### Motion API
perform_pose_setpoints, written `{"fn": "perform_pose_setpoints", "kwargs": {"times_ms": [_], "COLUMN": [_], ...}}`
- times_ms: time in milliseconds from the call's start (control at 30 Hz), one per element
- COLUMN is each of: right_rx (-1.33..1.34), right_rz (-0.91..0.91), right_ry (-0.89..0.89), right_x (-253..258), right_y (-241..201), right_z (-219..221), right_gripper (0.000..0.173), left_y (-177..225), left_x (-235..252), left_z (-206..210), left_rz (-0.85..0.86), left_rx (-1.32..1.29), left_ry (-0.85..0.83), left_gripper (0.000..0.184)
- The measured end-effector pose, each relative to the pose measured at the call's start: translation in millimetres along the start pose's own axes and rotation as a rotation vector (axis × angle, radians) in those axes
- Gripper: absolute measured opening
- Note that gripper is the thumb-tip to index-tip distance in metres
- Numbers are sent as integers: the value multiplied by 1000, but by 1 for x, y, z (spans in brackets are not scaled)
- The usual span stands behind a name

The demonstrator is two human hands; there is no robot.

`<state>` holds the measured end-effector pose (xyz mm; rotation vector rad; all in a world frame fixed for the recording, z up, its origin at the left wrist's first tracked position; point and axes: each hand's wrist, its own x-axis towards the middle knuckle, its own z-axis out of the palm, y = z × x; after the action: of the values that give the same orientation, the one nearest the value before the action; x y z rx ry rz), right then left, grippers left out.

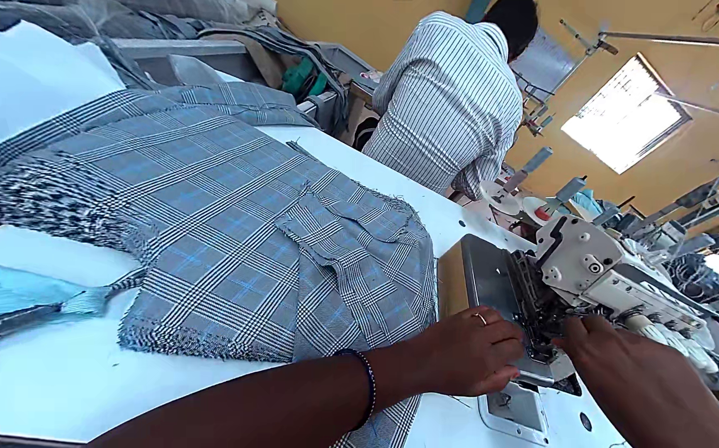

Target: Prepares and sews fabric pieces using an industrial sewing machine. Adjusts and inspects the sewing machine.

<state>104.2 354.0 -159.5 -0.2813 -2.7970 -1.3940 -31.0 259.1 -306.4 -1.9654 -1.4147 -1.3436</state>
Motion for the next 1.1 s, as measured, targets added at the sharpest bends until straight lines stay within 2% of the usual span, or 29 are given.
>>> {"fn": "perform_pose_setpoints", "kwargs": {"times_ms": [500,1100], "right_rx": [-45,-26], "right_rz": [-100,-123], "right_ry": [-384,-527], "right_x": [35,46], "right_y": [-2,4], "right_z": [-29,-33], "right_gripper": [21,20], "left_y": [0,-2], "left_x": [0,0], "left_z": [0,4], "left_rz": [3,17], "left_rx": [-32,-6], "left_ry": [-19,-10], "left_gripper": [27,28]}}
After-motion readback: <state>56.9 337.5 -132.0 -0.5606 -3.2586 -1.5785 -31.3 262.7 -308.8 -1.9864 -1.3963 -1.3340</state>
